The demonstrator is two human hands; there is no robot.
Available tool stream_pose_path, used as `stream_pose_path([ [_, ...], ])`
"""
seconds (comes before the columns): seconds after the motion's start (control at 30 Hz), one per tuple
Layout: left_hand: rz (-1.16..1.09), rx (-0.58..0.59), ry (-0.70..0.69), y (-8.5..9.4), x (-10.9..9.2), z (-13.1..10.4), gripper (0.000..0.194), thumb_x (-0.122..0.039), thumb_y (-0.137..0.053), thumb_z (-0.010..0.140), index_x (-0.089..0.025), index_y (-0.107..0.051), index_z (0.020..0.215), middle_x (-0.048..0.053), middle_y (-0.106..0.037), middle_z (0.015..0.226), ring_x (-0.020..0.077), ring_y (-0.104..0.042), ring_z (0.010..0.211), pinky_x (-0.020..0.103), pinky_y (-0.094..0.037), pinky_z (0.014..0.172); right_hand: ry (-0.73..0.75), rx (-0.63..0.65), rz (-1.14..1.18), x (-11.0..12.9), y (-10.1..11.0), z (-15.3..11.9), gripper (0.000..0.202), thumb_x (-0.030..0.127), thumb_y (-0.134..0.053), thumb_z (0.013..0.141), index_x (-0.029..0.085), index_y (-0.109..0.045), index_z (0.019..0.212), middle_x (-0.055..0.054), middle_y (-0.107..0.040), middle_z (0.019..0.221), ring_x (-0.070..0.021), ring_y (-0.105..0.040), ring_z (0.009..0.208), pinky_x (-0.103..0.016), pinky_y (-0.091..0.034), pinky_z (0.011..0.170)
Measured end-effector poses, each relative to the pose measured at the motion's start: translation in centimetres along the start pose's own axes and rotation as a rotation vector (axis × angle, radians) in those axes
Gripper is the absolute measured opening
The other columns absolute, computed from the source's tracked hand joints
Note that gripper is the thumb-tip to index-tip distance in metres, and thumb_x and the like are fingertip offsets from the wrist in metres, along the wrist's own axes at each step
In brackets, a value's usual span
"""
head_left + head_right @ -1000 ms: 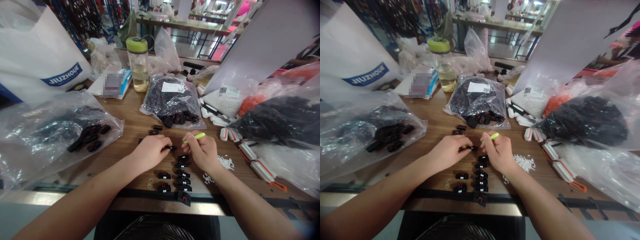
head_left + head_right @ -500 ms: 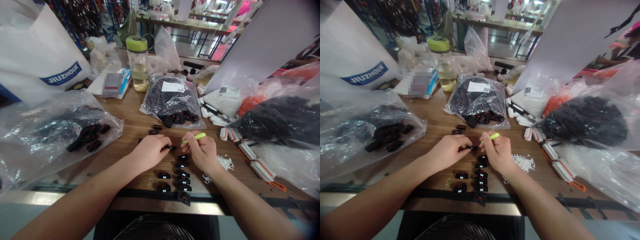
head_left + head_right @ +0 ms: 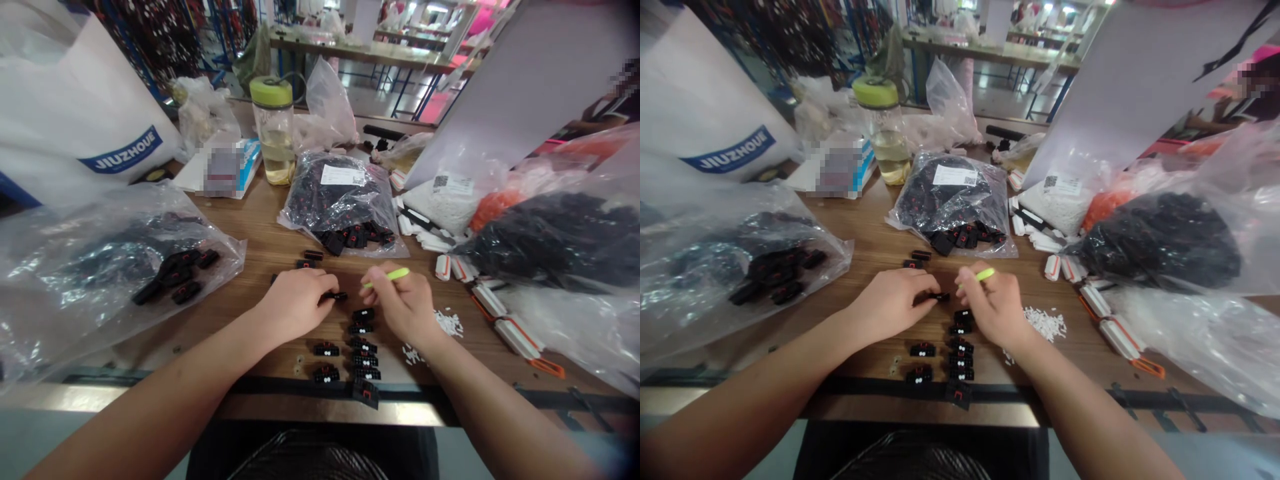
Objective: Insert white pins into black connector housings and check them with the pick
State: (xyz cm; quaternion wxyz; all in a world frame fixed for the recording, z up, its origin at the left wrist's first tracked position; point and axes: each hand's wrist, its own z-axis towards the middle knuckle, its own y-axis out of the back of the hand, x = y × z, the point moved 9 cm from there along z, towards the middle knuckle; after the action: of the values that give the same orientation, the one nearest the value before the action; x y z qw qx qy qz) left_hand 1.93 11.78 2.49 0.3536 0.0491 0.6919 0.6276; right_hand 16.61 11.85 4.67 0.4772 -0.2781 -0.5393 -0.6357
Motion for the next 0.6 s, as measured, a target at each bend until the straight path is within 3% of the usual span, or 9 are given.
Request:
stream_pose_path([
  [0.1,0.109,-0.034,0.02,1.3,-0.2,-0.4,0.009,-0.026,-0.061,0.083,-0.022,-0.068,0.089,0.002,-0.069,0.087,0.0231,-0.065,0.085,0.035,-0.049,0.072,-0.136,-0.139,0.046,-1.4,3.2,0.7,0.036,0.045,-0.053,0.096,0.017,-0.065,0.076,0.0,-0.065,0.058,-0.011,-0.061,0.047,-0.021,-0.049,0.046],
  [0.2,0.105,-0.131,-0.019,2.3,-1.3,-0.8,0.018,-0.037,-0.062,0.085,-0.02,-0.068,0.087,0.005,-0.069,0.091,0.0245,-0.063,0.092,0.036,-0.049,0.075,-0.224,-0.027,-0.145,-2.4,4.6,1.2,0.036,0.046,-0.057,0.094,0.017,-0.064,0.072,0.0,-0.064,0.054,-0.0112,-0.06,0.044,-0.021,-0.046,0.043],
  [0.27,0.028,-0.161,-0.05,1.9,-2.0,-0.9,0.023,-0.041,-0.06,0.09,-0.02,-0.069,0.09,0.004,-0.069,0.093,0.022,-0.064,0.089,0.034,-0.05,0.074,-0.256,0.111,-0.236,-3.0,4.3,1.1,0.036,0.045,-0.056,0.094,0.017,-0.064,0.072,0.0,-0.064,0.053,-0.012,-0.06,0.043,-0.021,-0.046,0.043],
  [0.37,-0.075,-0.112,-0.111,0.3,-2.9,-0.7,0.021,-0.038,-0.059,0.094,-0.021,-0.07,0.099,0.002,-0.071,0.092,0.0184,-0.067,0.081,0.031,-0.05,0.071,-0.231,0.245,-0.285,-2.9,2.9,0.6,0.038,0.043,-0.051,0.096,0.018,-0.063,0.071,0.0,-0.065,0.053,-0.0132,-0.062,0.045,-0.023,-0.047,0.045],
  [0.6,-0.197,-0.045,-0.083,-1.3,-3.1,-0.2,0.019,-0.031,-0.068,0.089,-0.019,-0.071,0.103,0.002,-0.074,0.091,0.0153,-0.066,0.068,0.03,-0.052,0.069,-0.175,0.285,-0.316,-1.9,0.7,0.3,0.039,0.042,-0.046,0.099,0.019,-0.062,0.072,0.001,-0.065,0.055,-0.014,-0.063,0.05,-0.025,-0.046,0.05],
])
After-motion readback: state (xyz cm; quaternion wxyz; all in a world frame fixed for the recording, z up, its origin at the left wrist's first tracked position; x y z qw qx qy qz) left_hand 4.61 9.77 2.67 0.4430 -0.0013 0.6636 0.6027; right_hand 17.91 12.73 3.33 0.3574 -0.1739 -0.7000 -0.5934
